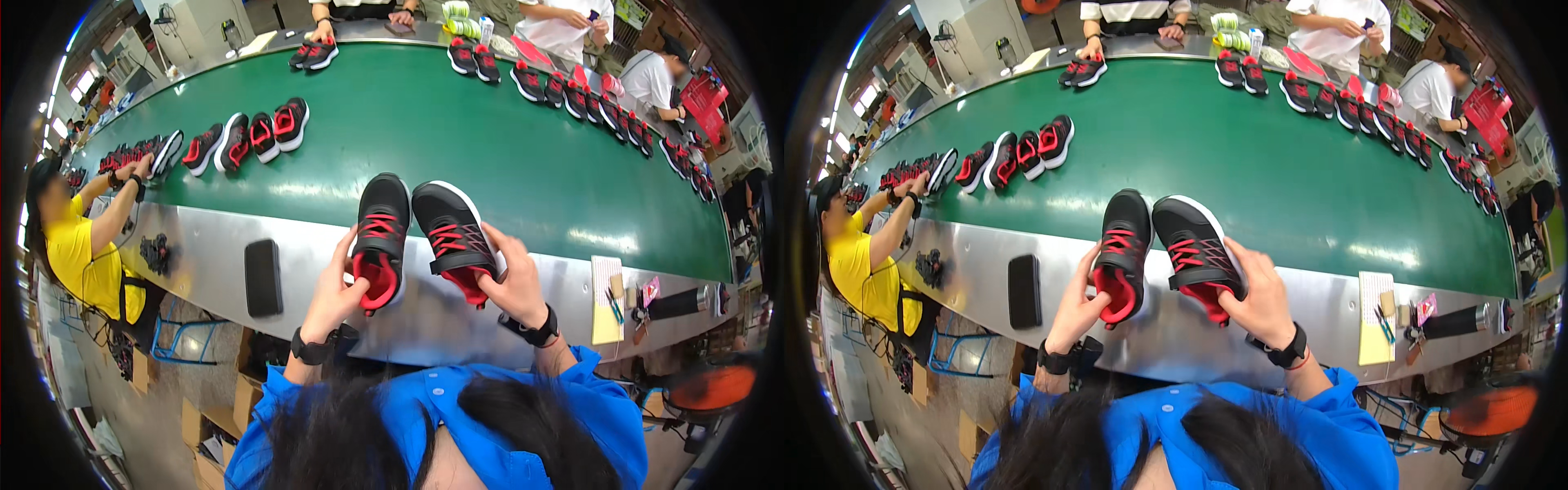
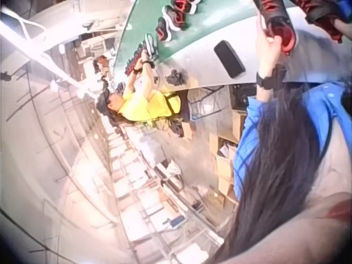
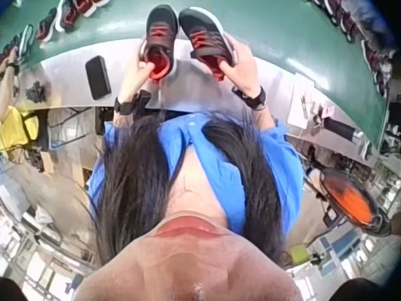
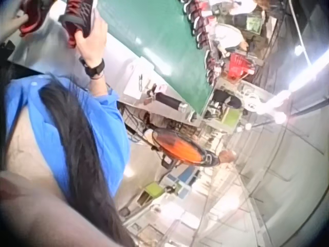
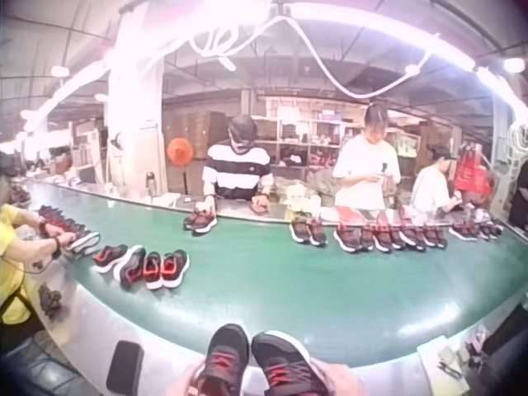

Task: The person picks pairs of black and red sneakers from a green conveyor belt, inspects them by turning them over and checking the laces and interior, then places them back on the belt. The person also briefly uses a handheld scanner on the shoes.

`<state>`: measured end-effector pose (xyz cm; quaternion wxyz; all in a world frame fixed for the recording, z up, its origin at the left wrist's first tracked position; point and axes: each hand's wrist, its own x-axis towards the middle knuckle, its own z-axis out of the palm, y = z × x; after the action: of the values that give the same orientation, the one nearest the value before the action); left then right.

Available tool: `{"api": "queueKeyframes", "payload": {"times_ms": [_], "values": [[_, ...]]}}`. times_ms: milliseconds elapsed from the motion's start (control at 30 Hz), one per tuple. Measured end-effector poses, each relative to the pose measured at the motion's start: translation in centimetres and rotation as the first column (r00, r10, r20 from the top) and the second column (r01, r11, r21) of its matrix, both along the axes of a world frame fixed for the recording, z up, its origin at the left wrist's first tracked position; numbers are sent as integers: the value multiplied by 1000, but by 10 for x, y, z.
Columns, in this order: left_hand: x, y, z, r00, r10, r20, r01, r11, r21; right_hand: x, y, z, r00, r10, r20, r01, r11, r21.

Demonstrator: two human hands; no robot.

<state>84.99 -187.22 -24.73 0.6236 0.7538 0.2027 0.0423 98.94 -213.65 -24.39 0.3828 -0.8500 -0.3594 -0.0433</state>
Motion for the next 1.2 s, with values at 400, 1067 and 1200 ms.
{"api": "queueKeyframes", "payload": {"times_ms": [400, 1067, 1200], "values": [[-43, -75, -40, 996, 75, 42, -73, 479, 875, -58, -50, -34, 993, -95, 66, 112, 935, -336], [-34, -99, -39, 958, 206, 199, -286, 729, 622, -31, -46, -76, 926, 162, -340, -224, 963, -153], [-37, -132, -12, 981, -180, -74, 154, 487, 860, -34, -50, -80, 920, 146, -363, -201, 972, -119]]}}
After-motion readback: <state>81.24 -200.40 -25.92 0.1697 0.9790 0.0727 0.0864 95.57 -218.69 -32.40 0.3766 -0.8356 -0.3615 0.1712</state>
